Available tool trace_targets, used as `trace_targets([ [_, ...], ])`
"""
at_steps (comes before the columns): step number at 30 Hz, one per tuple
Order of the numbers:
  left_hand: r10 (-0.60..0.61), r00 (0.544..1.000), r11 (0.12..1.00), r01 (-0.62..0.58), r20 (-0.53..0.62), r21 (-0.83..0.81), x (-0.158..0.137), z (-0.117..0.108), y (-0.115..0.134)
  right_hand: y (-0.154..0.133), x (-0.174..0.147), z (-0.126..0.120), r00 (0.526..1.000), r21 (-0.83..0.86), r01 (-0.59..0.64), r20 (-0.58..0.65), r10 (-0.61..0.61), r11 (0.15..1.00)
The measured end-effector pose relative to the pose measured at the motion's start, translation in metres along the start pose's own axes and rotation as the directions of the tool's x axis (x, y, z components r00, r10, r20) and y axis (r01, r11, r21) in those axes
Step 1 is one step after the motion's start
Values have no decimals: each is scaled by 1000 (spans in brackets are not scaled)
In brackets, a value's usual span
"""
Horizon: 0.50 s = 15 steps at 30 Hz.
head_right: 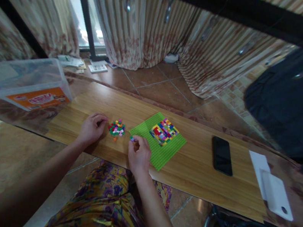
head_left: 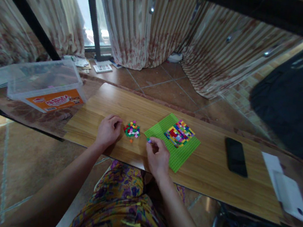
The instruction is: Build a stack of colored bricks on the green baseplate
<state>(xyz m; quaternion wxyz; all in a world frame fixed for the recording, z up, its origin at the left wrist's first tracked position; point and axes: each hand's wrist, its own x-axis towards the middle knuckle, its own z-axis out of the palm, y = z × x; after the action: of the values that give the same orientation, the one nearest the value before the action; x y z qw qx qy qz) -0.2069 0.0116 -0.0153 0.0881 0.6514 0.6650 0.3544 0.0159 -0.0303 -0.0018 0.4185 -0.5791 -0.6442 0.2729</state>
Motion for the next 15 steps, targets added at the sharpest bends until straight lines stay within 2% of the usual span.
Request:
trace_targets([
  [7,6,1000,1000,-6,-4,-2,0,-1,1,11,4,-19,996,12,36,-80,-35,999],
  [15,9,1000,1000,-9,-11,-4,0,-1,1,22,6,-29,986,62,-31,-159,40,998],
])
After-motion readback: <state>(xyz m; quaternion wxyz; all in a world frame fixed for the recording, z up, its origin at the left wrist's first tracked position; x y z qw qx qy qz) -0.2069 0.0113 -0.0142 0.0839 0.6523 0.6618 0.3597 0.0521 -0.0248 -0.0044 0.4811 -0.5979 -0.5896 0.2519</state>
